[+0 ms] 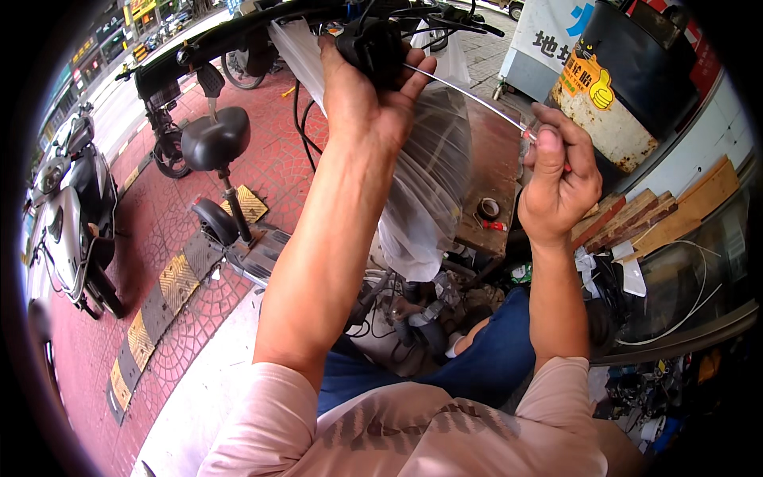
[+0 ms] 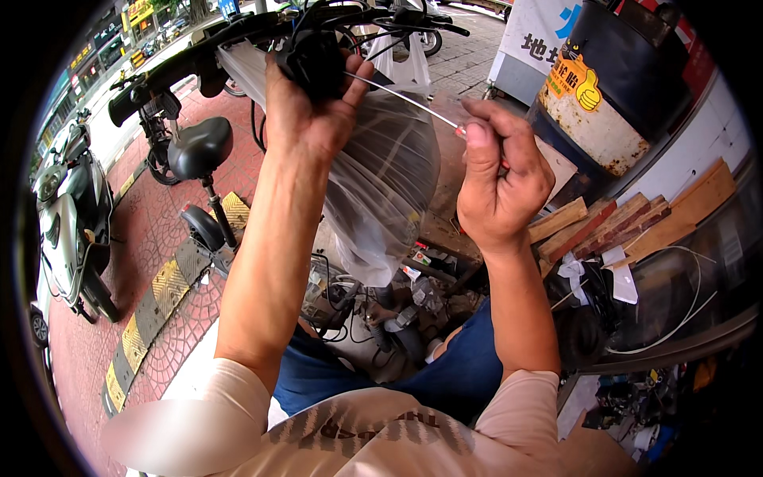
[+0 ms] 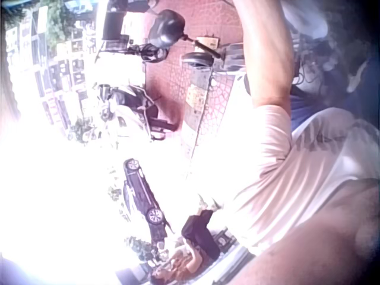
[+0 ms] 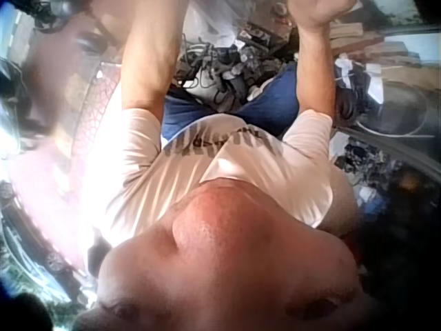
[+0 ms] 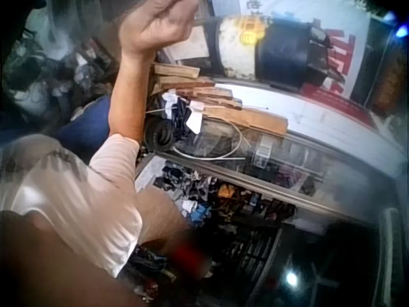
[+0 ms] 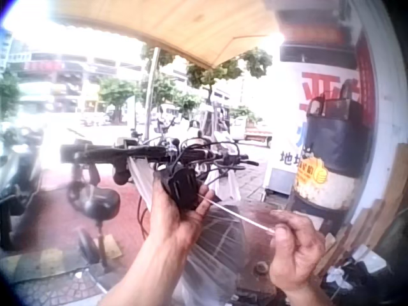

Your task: The person manipulates electrical wires and a plastic housing on a scooter, using pliers to pull wires through components while sitting on the ground.

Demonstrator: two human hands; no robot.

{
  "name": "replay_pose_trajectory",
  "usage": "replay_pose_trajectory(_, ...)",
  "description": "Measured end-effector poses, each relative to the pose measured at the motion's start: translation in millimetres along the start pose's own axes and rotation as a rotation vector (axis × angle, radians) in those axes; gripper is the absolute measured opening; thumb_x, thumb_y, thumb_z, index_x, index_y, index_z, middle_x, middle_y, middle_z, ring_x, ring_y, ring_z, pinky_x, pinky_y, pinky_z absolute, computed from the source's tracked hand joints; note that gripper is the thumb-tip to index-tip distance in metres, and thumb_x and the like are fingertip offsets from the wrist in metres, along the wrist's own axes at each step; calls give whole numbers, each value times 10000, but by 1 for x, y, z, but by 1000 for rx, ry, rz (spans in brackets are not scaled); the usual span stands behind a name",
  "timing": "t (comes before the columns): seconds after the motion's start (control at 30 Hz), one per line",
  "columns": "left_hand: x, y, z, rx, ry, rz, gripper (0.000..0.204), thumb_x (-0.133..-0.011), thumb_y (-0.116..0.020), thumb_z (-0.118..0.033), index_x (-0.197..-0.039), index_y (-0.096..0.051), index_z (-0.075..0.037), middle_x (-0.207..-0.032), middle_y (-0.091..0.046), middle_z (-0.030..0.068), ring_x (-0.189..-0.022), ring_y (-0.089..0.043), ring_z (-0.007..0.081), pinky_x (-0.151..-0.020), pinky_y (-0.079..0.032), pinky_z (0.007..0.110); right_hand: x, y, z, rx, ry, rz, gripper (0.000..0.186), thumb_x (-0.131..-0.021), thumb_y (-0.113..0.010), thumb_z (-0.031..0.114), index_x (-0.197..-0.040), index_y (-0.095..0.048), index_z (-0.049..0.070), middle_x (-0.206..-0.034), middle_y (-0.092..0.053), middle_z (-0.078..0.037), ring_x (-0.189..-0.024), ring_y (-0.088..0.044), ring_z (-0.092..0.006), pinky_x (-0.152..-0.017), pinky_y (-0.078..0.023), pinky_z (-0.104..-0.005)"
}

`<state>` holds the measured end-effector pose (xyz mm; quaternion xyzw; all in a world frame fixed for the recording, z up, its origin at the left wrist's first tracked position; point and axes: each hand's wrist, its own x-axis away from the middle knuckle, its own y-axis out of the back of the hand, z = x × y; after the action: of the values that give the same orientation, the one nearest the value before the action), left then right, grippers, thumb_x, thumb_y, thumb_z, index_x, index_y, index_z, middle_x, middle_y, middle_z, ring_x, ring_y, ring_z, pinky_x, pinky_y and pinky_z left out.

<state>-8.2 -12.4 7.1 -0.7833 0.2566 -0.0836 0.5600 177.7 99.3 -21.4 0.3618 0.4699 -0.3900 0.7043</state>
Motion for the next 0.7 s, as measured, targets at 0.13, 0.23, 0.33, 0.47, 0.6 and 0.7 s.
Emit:
replay_pose_trajectory(0.13, 2, -1, 1, -2, -5, 15, 705, -1076, -358, -633, -1196, -639, 3, -1076, -657, 193, -1054, -637, 357, -1030, -553, 574, -8, -18, -13, -29, 298, -195, 205, -1046, -618, 142, -1110, -686, -41, -892, -706, -60, -663, -570, -91, -617, -474, -242)
replay_pose_trajectory(0.23, 1, 1, -2, -9, -16, 2, 722, -1073, -349, -644, -1205, -632, 7, -1091, -654, 195, -1062, -633, 364, -1040, -547, 579, 3, -1, -1, -36, -54, -11, 215, -1003, -638, 104, -1161, -635, -42, -997, -673, -98, -803, -593, -141, -731, -506, -278)
replay_pose_trajectory(0.33, 1, 0, -1, -7, -12, 7, 732, -1071, -347, -652, -1219, -628, 8, -1111, -651, 199, -1066, -632, 367, -1042, -544, 583, 6, -9, 0, -46, 8, -100, 225, -983, -659, 93, -1157, -628, -47, -1023, -666, -104, -824, -607, -146, -770, -527, -285)
replay_pose_trajectory(0.47, 1, 1, 1, 0, 3, 14, 724, -1070, -356, -651, -1234, -627, -1, -1088, -665, 188, -1051, -640, 354, -1029, -553, 579, 0, -15, -12, -102, 106, -145, 226, -1005, -657, 99, -1166, -637, -58, -974, -691, -90, -764, -599, -123, -704, -512, -259)
replay_pose_trajectory(0.6, 1, 2, -1, -1, 3, 26, 715, -1064, -373, -658, -1229, -636, -14, -1068, -683, 165, -1032, -651, 340, -1010, -566, 565, 11, -3, -5, -5, -32, -34, 252, -994, -660, 109, -1179, -610, -56, -968, -653, -91, -826, -592, -135, -729, -494, -268)
replay_pose_trajectory(0.7, 0, 2, 1, 4, 0, 33, 709, -1059, -385, -660, -1218, -643, -19, -1074, -689, 155, -1030, -653, 334, -1007, -569, 556, 3, -14, -9, -52, 157, -133, 212, -1011, -662, 125, -1131, -648, -49, -924, -682, -74, -730, -597, -116, -666, -490, -251)
